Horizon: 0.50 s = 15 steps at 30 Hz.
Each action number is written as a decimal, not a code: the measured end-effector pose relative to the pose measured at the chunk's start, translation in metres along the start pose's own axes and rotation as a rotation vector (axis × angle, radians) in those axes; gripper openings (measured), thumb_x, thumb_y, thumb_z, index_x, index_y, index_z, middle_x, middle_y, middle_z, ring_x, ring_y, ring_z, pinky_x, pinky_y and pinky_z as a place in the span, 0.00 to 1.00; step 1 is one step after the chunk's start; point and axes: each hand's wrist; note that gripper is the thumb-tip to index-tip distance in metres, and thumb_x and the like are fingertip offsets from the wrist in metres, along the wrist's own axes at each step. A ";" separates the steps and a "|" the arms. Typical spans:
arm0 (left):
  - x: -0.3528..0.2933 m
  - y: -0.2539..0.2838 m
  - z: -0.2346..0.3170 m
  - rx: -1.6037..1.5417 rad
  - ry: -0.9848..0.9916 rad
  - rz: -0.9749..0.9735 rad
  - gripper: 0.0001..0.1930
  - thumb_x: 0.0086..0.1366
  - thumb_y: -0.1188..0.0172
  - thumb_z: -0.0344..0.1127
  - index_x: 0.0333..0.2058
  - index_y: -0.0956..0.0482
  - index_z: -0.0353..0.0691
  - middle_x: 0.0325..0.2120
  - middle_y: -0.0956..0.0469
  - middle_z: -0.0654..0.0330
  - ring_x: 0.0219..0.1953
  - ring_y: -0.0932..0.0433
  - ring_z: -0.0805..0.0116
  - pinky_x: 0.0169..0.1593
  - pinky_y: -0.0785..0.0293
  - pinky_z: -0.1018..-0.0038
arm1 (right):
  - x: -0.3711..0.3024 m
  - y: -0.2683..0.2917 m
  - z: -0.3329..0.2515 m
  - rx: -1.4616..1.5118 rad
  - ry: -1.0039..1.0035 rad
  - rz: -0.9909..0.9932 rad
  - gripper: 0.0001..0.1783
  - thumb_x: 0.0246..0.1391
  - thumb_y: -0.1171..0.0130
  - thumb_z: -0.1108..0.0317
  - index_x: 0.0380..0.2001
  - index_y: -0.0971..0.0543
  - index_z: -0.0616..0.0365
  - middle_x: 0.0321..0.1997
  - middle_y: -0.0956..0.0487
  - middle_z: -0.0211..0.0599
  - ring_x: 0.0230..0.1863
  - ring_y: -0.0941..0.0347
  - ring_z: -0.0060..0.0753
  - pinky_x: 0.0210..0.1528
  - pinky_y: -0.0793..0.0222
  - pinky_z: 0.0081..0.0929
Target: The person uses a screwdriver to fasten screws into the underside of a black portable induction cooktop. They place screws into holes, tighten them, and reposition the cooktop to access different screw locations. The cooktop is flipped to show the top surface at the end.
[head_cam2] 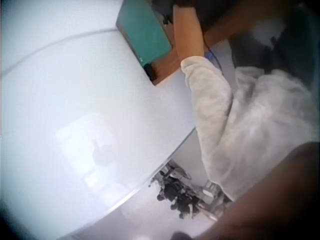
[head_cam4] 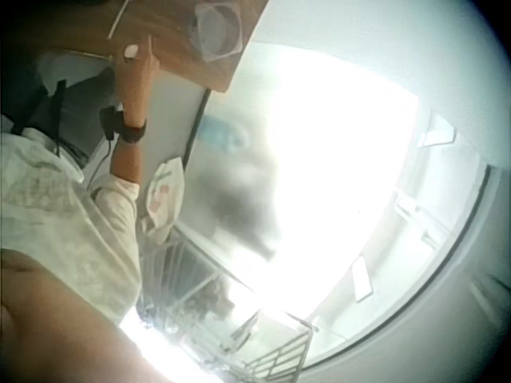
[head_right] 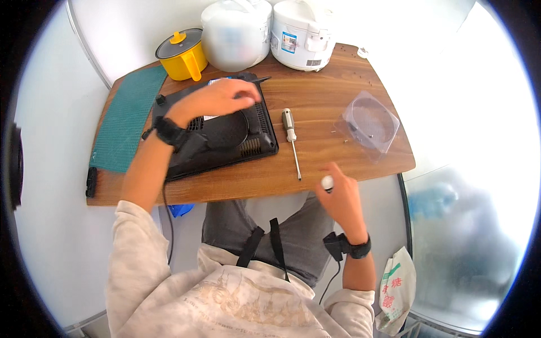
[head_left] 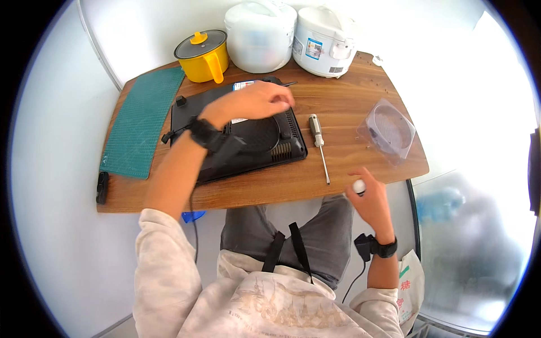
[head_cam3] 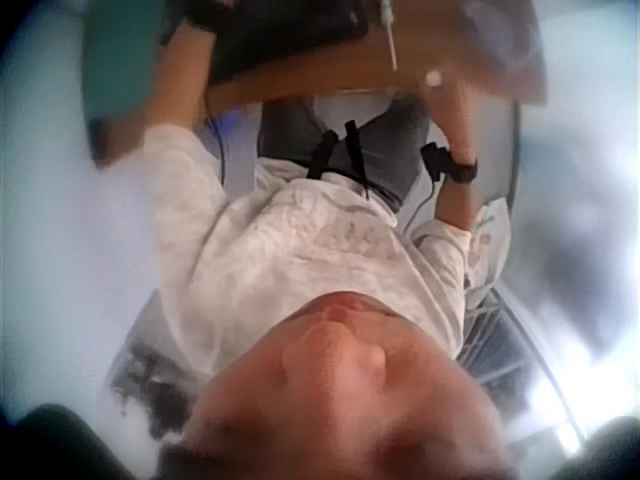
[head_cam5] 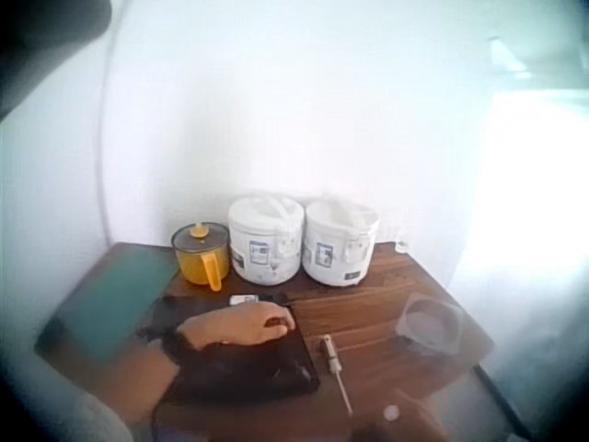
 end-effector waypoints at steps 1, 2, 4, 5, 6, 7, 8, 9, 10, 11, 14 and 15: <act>-0.017 0.012 -0.005 0.083 0.041 0.039 0.12 0.73 0.42 0.39 0.49 0.19 0.41 0.47 0.17 0.57 0.51 0.20 0.61 0.56 0.24 0.66 | -0.006 -0.009 -0.003 0.011 0.022 -0.021 0.22 0.54 0.34 0.69 0.52 0.22 0.58 0.26 0.20 0.51 0.26 0.22 0.51 0.33 0.28 0.40; -0.034 0.022 -0.021 0.101 0.077 0.089 0.12 0.73 0.41 0.39 0.49 0.19 0.40 0.47 0.18 0.56 0.51 0.20 0.61 0.56 0.24 0.66 | -0.011 -0.022 -0.008 0.074 0.084 -0.063 0.26 0.54 0.34 0.69 0.56 0.25 0.59 0.26 0.20 0.51 0.27 0.21 0.53 0.34 0.27 0.41; -0.055 0.033 -0.050 0.152 0.167 0.158 0.16 0.71 0.39 0.41 0.51 0.21 0.39 0.49 0.19 0.54 0.53 0.20 0.59 0.58 0.25 0.64 | -0.016 -0.051 -0.022 0.188 0.205 -0.140 0.35 0.54 0.33 0.69 0.65 0.31 0.60 0.28 0.19 0.51 0.30 0.20 0.55 0.35 0.26 0.43; -0.063 0.039 -0.058 0.188 0.226 0.181 0.18 0.71 0.38 0.43 0.53 0.22 0.38 0.51 0.19 0.53 0.55 0.21 0.58 0.59 0.26 0.64 | -0.015 -0.060 -0.029 0.244 0.202 -0.185 0.38 0.54 0.33 0.68 0.67 0.34 0.61 0.29 0.19 0.51 0.31 0.20 0.56 0.36 0.26 0.43; -0.068 0.044 -0.065 0.225 0.284 0.205 0.21 0.70 0.37 0.44 0.55 0.23 0.38 0.53 0.20 0.52 0.57 0.22 0.56 0.61 0.27 0.63 | -0.014 -0.067 -0.037 0.300 0.199 -0.230 0.41 0.54 0.33 0.68 0.69 0.38 0.63 0.30 0.18 0.52 0.32 0.20 0.57 0.38 0.26 0.43; -0.074 0.044 -0.073 0.271 0.312 0.171 0.25 0.69 0.36 0.46 0.57 0.25 0.37 0.56 0.22 0.50 0.60 0.24 0.55 0.63 0.29 0.63 | -0.011 -0.075 -0.042 0.353 0.196 -0.280 0.44 0.54 0.33 0.68 0.71 0.41 0.65 0.31 0.18 0.52 0.34 0.19 0.58 0.39 0.25 0.43; -0.078 0.042 -0.079 0.314 0.335 0.134 0.29 0.68 0.35 0.48 0.60 0.27 0.36 0.59 0.25 0.48 0.63 0.27 0.53 0.66 0.31 0.62 | -0.008 -0.081 -0.044 0.371 0.199 -0.283 0.45 0.55 0.33 0.67 0.72 0.43 0.66 0.31 0.18 0.52 0.35 0.19 0.58 0.40 0.25 0.42; -0.080 0.040 -0.085 0.358 0.359 0.098 0.33 0.67 0.34 0.50 0.63 0.30 0.36 0.62 0.27 0.46 0.66 0.29 0.52 0.68 0.33 0.62 | -0.003 -0.088 -0.044 0.389 0.203 -0.285 0.47 0.55 0.33 0.67 0.72 0.44 0.67 0.31 0.17 0.53 0.35 0.19 0.59 0.41 0.25 0.42; -0.076 0.046 -0.092 0.360 0.465 -0.009 0.48 0.61 0.29 0.57 0.70 0.40 0.35 0.70 0.36 0.43 0.72 0.38 0.50 0.73 0.40 0.60 | 0.000 -0.094 -0.046 0.406 0.207 -0.289 0.48 0.55 0.33 0.66 0.73 0.46 0.68 0.32 0.17 0.53 0.36 0.19 0.59 0.41 0.24 0.41; -0.078 0.047 -0.098 0.370 0.468 -0.033 0.50 0.60 0.28 0.58 0.71 0.41 0.36 0.70 0.38 0.43 0.73 0.39 0.49 0.74 0.41 0.59 | 0.000 -0.099 -0.049 0.423 0.173 -0.314 0.48 0.55 0.33 0.66 0.73 0.46 0.69 0.32 0.17 0.53 0.37 0.19 0.59 0.42 0.24 0.41; -0.078 0.057 -0.114 0.388 0.482 -0.120 0.64 0.50 0.26 0.68 0.75 0.48 0.37 0.73 0.42 0.43 0.74 0.42 0.47 0.75 0.44 0.59 | 0.006 -0.109 -0.065 0.437 0.106 -0.396 0.48 0.56 0.35 0.64 0.73 0.47 0.73 0.31 0.17 0.53 0.34 0.17 0.53 0.41 0.23 0.39; -0.076 0.062 -0.119 0.366 0.540 -0.154 0.65 0.49 0.26 0.70 0.75 0.49 0.37 0.73 0.43 0.42 0.74 0.42 0.47 0.75 0.44 0.60 | 0.010 -0.107 -0.070 0.472 0.063 -0.444 0.48 0.57 0.35 0.64 0.73 0.47 0.74 0.30 0.17 0.52 0.31 0.17 0.49 0.39 0.23 0.38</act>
Point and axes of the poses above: each hand's wrist, its own x-axis towards the middle knuckle, its own y-axis out of the back of the hand, z = x × y
